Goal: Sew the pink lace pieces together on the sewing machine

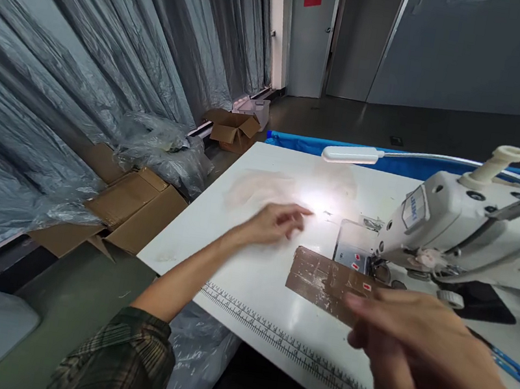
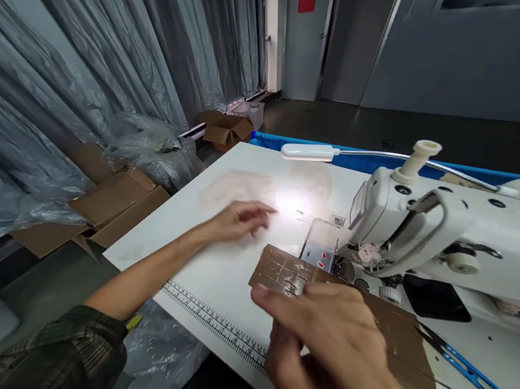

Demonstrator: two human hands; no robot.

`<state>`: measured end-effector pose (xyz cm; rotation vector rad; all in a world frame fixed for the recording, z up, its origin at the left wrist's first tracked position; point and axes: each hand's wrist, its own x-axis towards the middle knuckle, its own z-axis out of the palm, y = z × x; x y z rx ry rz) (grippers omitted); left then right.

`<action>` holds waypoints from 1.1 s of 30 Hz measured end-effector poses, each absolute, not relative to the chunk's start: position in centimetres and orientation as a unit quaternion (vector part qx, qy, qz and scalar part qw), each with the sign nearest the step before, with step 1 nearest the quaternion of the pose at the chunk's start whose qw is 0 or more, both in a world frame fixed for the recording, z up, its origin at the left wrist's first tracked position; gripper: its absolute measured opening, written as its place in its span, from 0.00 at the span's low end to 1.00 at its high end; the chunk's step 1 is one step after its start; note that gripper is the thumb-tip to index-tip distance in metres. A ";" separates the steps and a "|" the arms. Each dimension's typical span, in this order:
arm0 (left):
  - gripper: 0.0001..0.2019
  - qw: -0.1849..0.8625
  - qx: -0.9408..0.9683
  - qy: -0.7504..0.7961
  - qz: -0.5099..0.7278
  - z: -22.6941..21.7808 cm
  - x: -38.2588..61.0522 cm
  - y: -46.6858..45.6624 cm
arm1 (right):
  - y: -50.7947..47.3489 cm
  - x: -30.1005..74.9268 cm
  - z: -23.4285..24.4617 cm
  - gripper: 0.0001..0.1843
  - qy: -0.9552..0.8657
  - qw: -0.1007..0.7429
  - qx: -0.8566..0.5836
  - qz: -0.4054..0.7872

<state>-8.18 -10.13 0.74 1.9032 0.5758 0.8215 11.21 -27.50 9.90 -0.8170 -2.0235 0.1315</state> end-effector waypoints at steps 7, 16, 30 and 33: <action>0.20 0.431 0.890 -0.119 0.090 2.1 -2.9 -20.8 | -28.8 13.3 8.3 0.20 -0.769 0.498 -0.398 0.046; 0.15 0.414 0.902 -0.085 0.089 3.9 -3.7 -21.9 | -34.3 20.7 3.3 0.12 -0.624 0.437 -0.647 0.036; 0.11 0.328 0.891 0.231 0.211 1.2 -5.3 -15.5 | -31.4 19.4 1.5 0.10 -0.771 0.206 -0.602 -0.012; 0.11 0.432 0.848 0.241 0.192 2.4 -6.1 -16.4 | -32.0 20.9 1.3 0.09 -0.732 0.254 -0.632 0.016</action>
